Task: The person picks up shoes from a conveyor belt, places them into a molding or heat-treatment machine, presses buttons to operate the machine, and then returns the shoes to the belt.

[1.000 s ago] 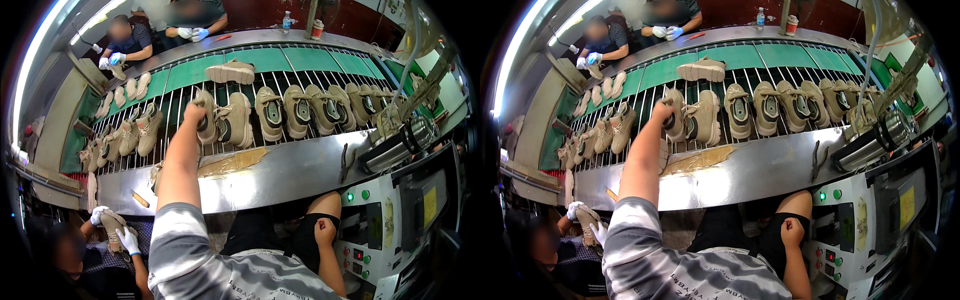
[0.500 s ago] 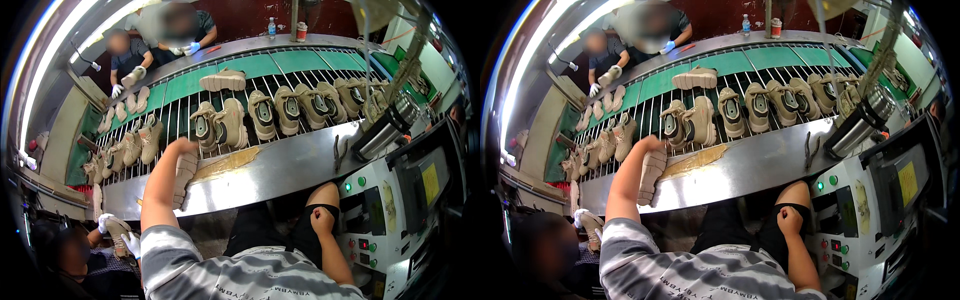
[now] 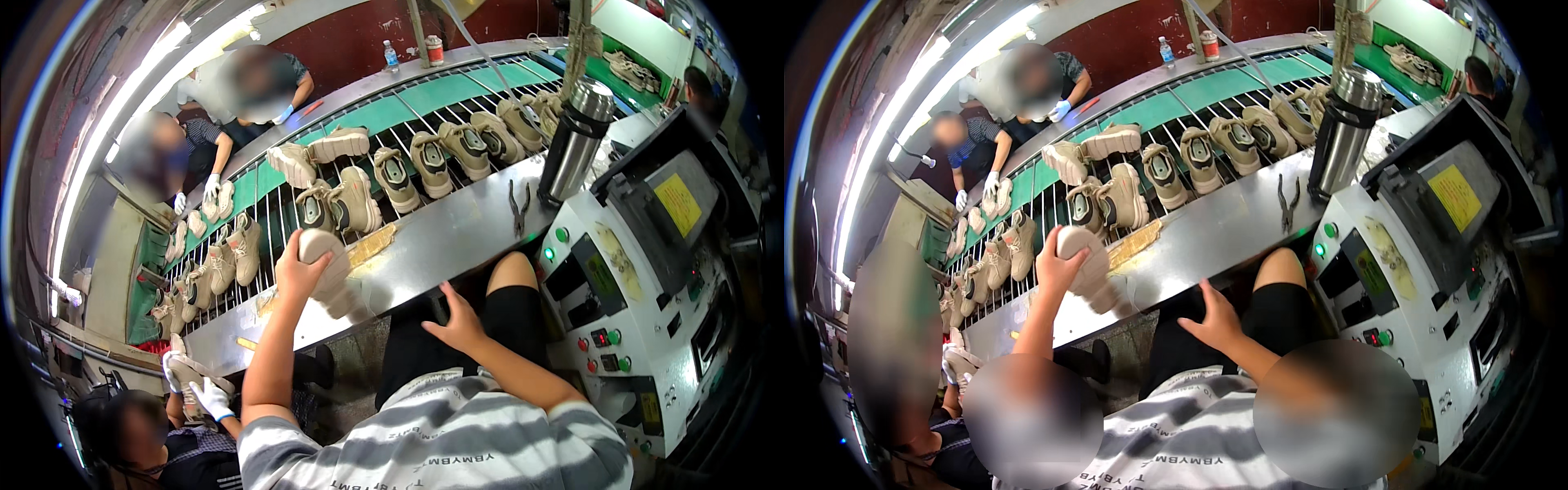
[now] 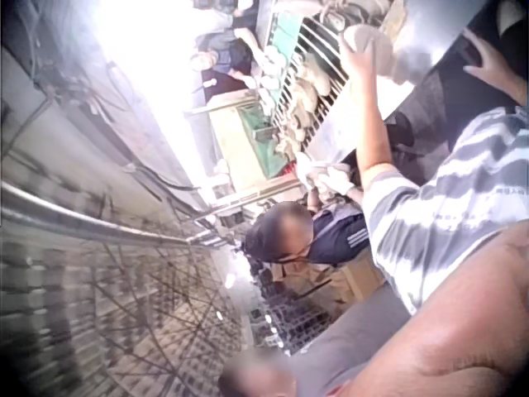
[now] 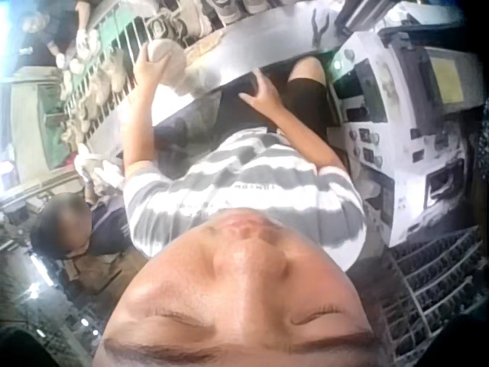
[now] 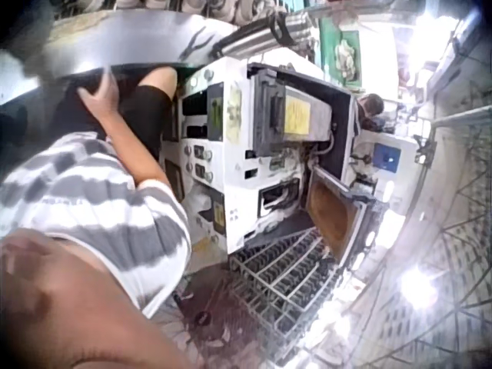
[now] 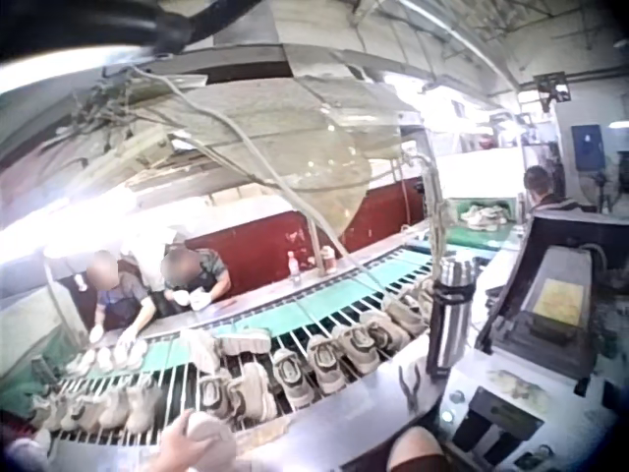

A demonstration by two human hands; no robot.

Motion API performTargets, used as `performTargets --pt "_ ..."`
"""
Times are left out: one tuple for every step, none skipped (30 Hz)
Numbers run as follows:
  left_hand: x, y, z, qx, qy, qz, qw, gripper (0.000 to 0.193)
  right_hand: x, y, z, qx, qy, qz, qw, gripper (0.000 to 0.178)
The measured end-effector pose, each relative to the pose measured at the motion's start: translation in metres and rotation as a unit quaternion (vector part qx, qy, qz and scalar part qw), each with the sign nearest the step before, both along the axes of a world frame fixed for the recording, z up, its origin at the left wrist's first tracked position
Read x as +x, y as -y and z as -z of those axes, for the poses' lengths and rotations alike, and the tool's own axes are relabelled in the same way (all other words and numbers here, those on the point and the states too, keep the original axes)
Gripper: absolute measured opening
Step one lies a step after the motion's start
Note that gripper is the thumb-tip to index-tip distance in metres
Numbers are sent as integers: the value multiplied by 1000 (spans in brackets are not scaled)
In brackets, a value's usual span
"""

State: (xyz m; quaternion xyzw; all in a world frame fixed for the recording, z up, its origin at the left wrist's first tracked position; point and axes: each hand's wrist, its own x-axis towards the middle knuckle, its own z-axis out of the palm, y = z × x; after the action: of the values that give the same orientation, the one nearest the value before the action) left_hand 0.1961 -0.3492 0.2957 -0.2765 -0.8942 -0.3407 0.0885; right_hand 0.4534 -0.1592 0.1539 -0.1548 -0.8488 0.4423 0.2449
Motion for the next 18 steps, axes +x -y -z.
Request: performTargets --pt "21 -13 -7 102 20 11 995 71 -9 6 -12 21 -2 -11 1000 96" --pt "43 -25 -13 156 -14 45 987 73 -18 14 -28 61 -16 2 998 98" --pt "67 -44 -15 214 -40 88 972 74 -24 17 -43 104 -23 24 994 100" --pt "95 -67 -25 233 -43 127 963 77 -32 17 -56 87 -72 65 991 97" --pt "128 -84 -36 254 -26 161 953 76 -36 12 -65 71 -124 102 984 95" --pt "156 -98 -43 274 -37 195 941 79 -30 -5 -62 32 -150 97 983 91" --pt "177 -117 -43 289 -57 249 923 82 -25 -24 -58 -7 -176 96 980 88" --pt "202 -132 -47 272 -73 292 914 81 1 -41 -72 -25 -226 83 970 85" --pt "229 -146 -58 251 -132 355 891 76 17 -59 -44 -196 -275 17 941 77" --pt "250 -162 -58 274 -129 445 843 69 37 -78 -17 -387 -345 -39 854 70" --pt "270 -175 -59 296 -125 531 784 62 56 -99 10 -533 -398 -61 744 63" --pt "280 -182 -58 291 -107 596 741 57 92 -105 -2 -684 -444 -181 550 59" --pt "293 -193 -60 290 -96 660 686 52 130 -116 -21 -769 -466 -299 320 55" --pt "300 -201 -49 296 -66 711 634 39 166 -124 -34 -667 -546 -142 487 58" --pt "307 -213 -34 298 -33 734 610 26 201 -134 -49 -522 -586 31 619 61" --pt "311 -223 -9 273 16 739 615 15 234 -139 -63 -348 -581 204 707 65" --pt "320 -230 12 232 77 721 648 9 271 -142 -76 -152 -534 369 745 68" --pt "325 -237 43 198 105 685 693 4 305 -147 -87 47 -448 505 737 72"
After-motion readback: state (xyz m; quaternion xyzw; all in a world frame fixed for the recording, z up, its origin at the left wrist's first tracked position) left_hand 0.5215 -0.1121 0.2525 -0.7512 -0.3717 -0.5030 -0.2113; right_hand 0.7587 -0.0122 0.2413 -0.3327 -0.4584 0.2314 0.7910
